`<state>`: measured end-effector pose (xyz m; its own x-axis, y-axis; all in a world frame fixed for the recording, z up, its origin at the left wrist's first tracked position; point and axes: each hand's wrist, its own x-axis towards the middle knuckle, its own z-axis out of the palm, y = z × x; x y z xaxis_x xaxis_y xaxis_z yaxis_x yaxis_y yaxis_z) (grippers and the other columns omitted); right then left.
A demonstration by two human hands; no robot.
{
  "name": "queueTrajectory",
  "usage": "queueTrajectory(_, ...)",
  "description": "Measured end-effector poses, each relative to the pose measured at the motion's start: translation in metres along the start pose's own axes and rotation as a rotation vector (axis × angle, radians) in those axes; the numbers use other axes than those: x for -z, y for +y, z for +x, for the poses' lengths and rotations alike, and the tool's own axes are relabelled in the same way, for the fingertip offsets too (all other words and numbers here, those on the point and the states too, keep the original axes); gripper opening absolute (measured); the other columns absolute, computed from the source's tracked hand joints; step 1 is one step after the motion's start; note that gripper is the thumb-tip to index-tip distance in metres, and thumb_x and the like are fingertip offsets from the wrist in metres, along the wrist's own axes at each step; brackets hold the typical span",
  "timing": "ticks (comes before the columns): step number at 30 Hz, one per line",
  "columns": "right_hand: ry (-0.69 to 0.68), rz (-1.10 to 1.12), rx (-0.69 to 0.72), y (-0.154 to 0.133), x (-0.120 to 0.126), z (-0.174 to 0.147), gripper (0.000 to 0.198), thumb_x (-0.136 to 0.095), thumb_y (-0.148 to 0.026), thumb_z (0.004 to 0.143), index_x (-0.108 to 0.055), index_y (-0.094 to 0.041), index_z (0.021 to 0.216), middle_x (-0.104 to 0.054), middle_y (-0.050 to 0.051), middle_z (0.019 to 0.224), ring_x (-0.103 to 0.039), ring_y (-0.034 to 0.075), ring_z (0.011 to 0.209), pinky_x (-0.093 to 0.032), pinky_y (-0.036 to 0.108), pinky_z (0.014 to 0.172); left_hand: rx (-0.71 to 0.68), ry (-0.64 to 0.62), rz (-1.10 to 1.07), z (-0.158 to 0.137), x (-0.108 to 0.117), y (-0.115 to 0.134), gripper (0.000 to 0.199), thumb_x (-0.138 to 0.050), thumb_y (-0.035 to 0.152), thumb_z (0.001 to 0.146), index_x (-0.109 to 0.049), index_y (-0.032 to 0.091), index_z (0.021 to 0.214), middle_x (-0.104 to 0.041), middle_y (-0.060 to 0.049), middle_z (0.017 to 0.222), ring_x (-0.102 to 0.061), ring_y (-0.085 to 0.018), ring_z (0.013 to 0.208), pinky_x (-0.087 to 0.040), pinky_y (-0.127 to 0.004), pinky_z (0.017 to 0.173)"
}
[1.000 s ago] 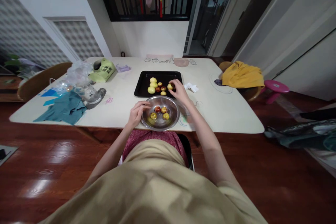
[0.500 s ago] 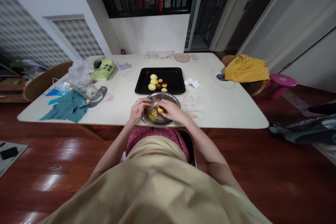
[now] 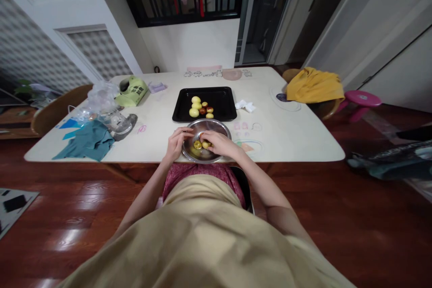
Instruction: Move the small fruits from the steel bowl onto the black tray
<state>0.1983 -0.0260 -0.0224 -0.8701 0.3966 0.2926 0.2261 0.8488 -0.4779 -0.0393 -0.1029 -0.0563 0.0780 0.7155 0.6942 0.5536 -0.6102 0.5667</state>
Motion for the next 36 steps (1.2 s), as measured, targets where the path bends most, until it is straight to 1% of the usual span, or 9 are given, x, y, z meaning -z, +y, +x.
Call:
queueTrajectory(2,0.01,0.017,0.005,0.0,0.0,-0.001,0.028,-0.07,-0.007,0.083,-0.069,-0.02,0.109,-0.071,0.01,0.116,-0.069,0.026,0.108,-0.053,0.038,0.098,0.0,0.002,0.003,0.0,0.0,0.0,0.054,-0.032,0.044,0.114,-0.078,0.019,0.103,-0.075,-0.012,0.12,-0.067,-0.024,0.117,-0.052,-0.045,0.105)
queueTrajectory(5,0.045,0.064,0.014,-0.001,0.005,-0.002,0.022,-0.075,-0.021,0.09,-0.069,-0.02,0.111,-0.071,0.01,0.115,-0.069,0.027,0.108,-0.054,0.039,0.098,0.011,-0.005,0.012,0.0,0.0,-0.001,0.054,-0.031,0.044,0.114,-0.078,0.019,0.103,-0.075,-0.012,0.119,-0.067,-0.025,0.116,-0.052,-0.045,0.104)
queueTrajectory(9,0.186,0.091,0.003,0.008,0.022,0.003,0.021,-0.069,-0.035,0.098,-0.071,-0.021,0.113,-0.072,0.01,0.113,-0.069,0.027,0.105,-0.055,0.04,0.095,0.001,-0.001,0.005,0.0,-0.001,-0.001,0.054,-0.031,0.043,0.114,-0.078,0.019,0.103,-0.075,-0.012,0.119,-0.067,-0.025,0.116,-0.052,-0.046,0.104)
queueTrajectory(13,0.336,0.04,-0.049,0.041,0.042,0.019,0.018,-0.063,-0.033,0.1,-0.073,-0.021,0.107,-0.072,0.01,0.109,-0.069,0.026,0.1,-0.057,0.038,0.086,-0.001,0.01,-0.007,0.0,-0.002,-0.001,0.05,-0.033,0.039,0.114,-0.078,0.019,0.103,-0.075,-0.012,0.118,-0.067,-0.025,0.116,-0.052,-0.045,0.104)
queueTrajectory(15,0.367,0.004,-0.069,0.063,0.048,0.031,0.016,-0.063,-0.028,0.097,-0.074,-0.02,0.104,-0.072,0.01,0.107,-0.068,0.026,0.099,-0.058,0.038,0.083,-0.009,0.018,-0.017,-0.001,-0.002,-0.001,0.049,-0.034,0.038,0.114,-0.078,0.019,0.103,-0.075,-0.011,0.119,-0.067,-0.025,0.116,-0.052,-0.045,0.103)
queueTrajectory(19,0.316,-0.082,-0.107,0.104,0.051,0.053,0.02,-0.06,-0.02,0.094,-0.075,-0.018,0.108,-0.072,0.012,0.109,-0.069,0.027,0.101,-0.058,0.041,0.089,-0.013,0.015,-0.021,-0.001,-0.002,-0.002,0.049,-0.034,0.039,0.114,-0.078,0.02,0.103,-0.075,-0.012,0.119,-0.068,-0.025,0.114,-0.053,-0.045,0.102)
queueTrajectory(23,0.23,-0.162,-0.125,0.127,0.047,0.073,0.029,-0.062,-0.015,0.09,-0.075,-0.02,0.116,-0.073,0.012,0.118,-0.068,0.028,0.111,-0.056,0.044,0.101,-0.009,0.013,-0.014,0.0,-0.002,-0.002,0.051,-0.033,0.04,0.114,-0.079,0.02,0.102,-0.075,-0.012,0.118,-0.068,-0.025,0.114,-0.053,-0.044,0.102)
queueTrajectory(31,0.074,-0.203,-0.138,0.14,0.043,0.096,0.025,-0.063,-0.021,0.096,-0.075,-0.02,0.118,-0.071,0.012,0.126,-0.069,0.026,0.111,-0.055,0.037,0.098,-0.005,0.01,-0.019,-0.002,-0.001,-0.001,0.05,-0.034,0.04,0.114,-0.078,0.02,0.104,-0.075,-0.012,0.119,-0.067,-0.024,0.114,-0.053,-0.045,0.102)
queueTrajectory(36,0.064,-0.23,-0.142,0.141,0.042,0.093,0.022,-0.064,-0.014,0.09,-0.073,-0.019,0.108,-0.072,0.009,0.112,-0.068,0.024,0.101,-0.052,0.032,0.086,0.017,0.005,-0.015,-0.001,-0.001,0.0,0.053,-0.032,0.043,0.114,-0.078,0.02,0.103,-0.075,-0.012,0.119,-0.067,-0.025,0.115,-0.053,-0.045,0.102)
